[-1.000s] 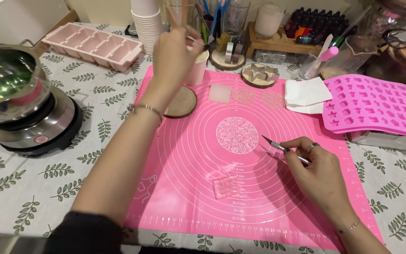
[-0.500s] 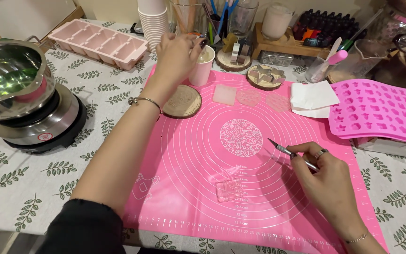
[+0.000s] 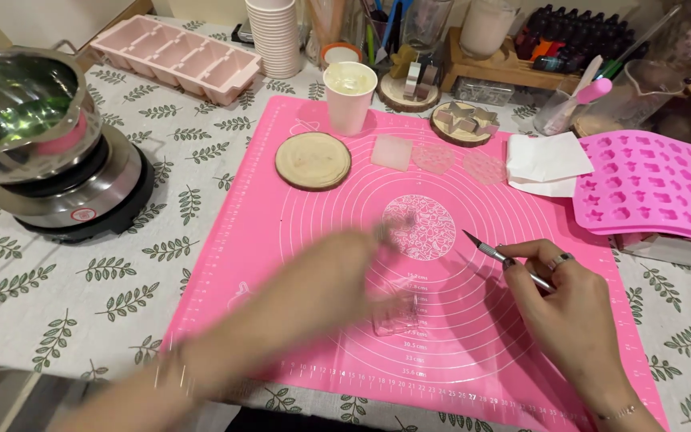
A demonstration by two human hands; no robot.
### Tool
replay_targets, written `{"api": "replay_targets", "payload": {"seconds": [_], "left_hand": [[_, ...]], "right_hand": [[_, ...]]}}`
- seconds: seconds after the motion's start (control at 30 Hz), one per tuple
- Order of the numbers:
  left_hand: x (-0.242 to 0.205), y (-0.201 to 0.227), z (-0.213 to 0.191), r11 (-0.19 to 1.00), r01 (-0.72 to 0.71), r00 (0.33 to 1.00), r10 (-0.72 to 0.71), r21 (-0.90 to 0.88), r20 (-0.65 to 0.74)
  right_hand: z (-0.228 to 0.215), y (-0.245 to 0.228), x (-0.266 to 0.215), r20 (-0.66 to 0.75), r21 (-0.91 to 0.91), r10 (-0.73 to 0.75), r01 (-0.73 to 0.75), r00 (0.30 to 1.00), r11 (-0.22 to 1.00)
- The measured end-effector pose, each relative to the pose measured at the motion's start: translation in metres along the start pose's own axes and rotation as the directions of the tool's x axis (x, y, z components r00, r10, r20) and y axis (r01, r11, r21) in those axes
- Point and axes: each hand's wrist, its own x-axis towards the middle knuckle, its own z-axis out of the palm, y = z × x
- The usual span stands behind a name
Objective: The person uses a craft knife to trim excess material from small rectangular resin pieces on a pink silicone mat. They repeatedly pick up each piece, cut along the edges, and place the trimmed pieces aside on the mat.
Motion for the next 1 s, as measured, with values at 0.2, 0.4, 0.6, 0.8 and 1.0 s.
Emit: {"api": "replay_targets", "payload": {"seconds": [0.2,0.4,0.6,0.8,1.0], "left_hand": [[-0.049,-0.021,0.076,0.982,-0.091,0.971,0.125,0.167,-0.204],[-0.032,-0.017,0.072,0.989,-0.059,0.976,0.086,0.137,-0.201],[-0.026,-0.014,0.069,0.996,-0.077,0.986,0.084,0.051,-0.146],[-0.023,-0.009,0.062,0.996,-0.087,0.989,0.087,0.002,-0.123],[-0.01,-0.005,0.049,0.989,-0.065,0.994,0.053,-0.129,-0.096]], "right_hand": [[0.002,0.002,-0.003,0.022,0.066,0.006,-0.007,1.0,0.998],[0.002,-0.001,-0.002,0.009,0.061,-0.009,0.008,1.0,0.998],[-0.001,-0.001,0.0,-0.009,0.033,-0.031,0.032,0.999,0.999],[-0.002,-0.006,-0.001,0.024,0.041,0.028,-0.029,0.999,0.999],[-0.002,-0.006,-0.001,0.021,0.054,0.009,-0.01,1.0,0.998]]}}
